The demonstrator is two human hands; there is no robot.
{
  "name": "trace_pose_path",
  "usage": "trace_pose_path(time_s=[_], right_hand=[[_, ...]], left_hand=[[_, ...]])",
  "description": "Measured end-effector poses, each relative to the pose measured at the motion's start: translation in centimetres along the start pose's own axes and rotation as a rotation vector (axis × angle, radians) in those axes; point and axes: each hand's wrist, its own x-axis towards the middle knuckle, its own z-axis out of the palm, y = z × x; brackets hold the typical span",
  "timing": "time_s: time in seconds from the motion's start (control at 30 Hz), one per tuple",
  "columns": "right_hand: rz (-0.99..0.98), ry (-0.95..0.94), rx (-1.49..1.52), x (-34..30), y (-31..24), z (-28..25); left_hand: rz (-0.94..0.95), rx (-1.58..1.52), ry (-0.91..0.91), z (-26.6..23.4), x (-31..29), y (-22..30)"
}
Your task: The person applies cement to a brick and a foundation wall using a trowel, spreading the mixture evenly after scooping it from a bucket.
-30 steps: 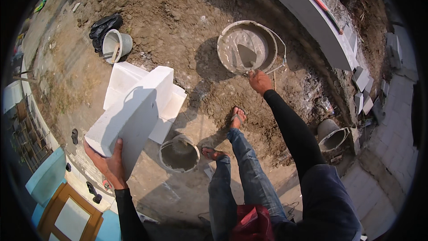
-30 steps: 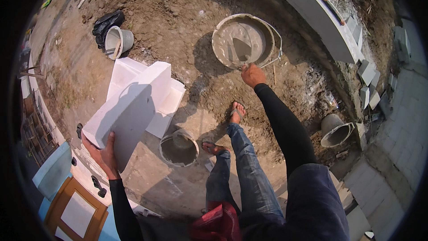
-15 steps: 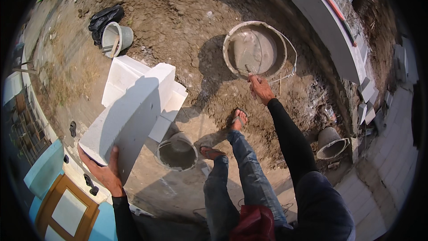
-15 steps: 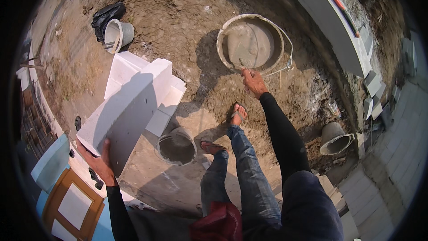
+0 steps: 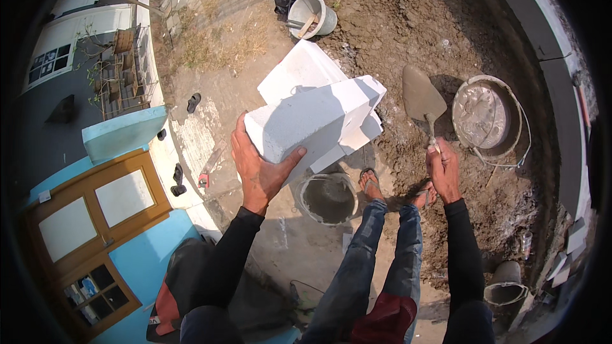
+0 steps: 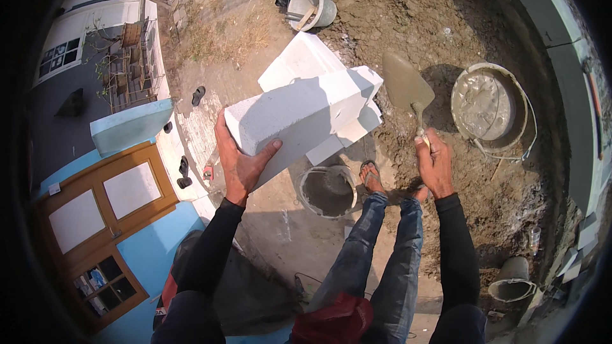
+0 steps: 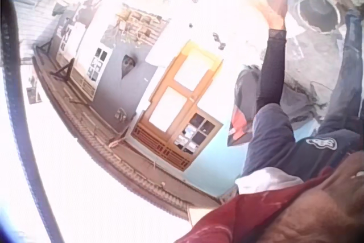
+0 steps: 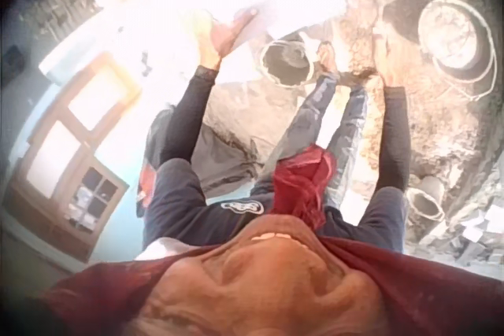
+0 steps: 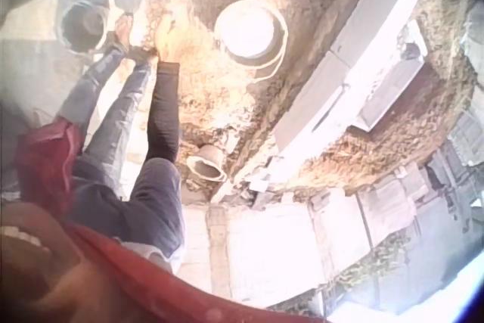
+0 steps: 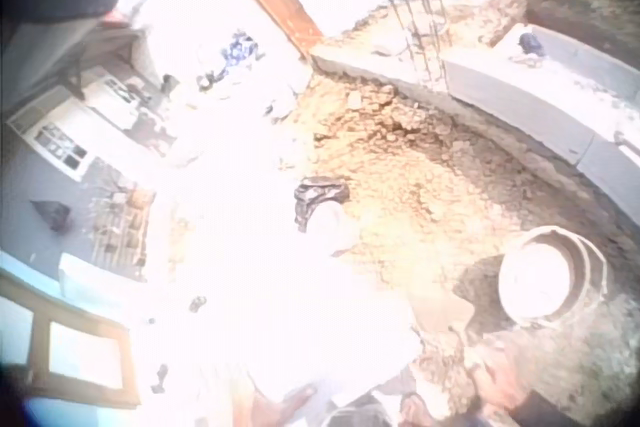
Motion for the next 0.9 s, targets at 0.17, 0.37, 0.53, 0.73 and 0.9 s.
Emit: trace_pose_path(time_s=[0.17, 0.37, 0.53, 0.73, 0.9], right_hand=[[-0.465, -0.041, -0.177, 1.5, -8.8, 7.5], [-0.741, -0.147, -0.462, 0.7, -9.9, 12.1], [-0.544, -0.235, -0.328, -2.0, -8.2, 11.1], [-0.403, -0.088, -0.348, -2.0, -8.9, 15.5], [-0.368, -0.1, -0.404, -7.0, -4.1, 12.3]], left_hand=[[0.002, 0.001, -0.043, -0.8, -0.3, -0.5], [0.06, -0.099, -0.124, -1.8, -0.2, -2.4], [0.045, -0.108, -0.131, -2.1, -0.8, -4.4], [0.063, -0.113, -0.107, -1.4, -1.2, -4.5], [0.033, -0.137, -0.085, -1.2, -1.0, -3.5]])
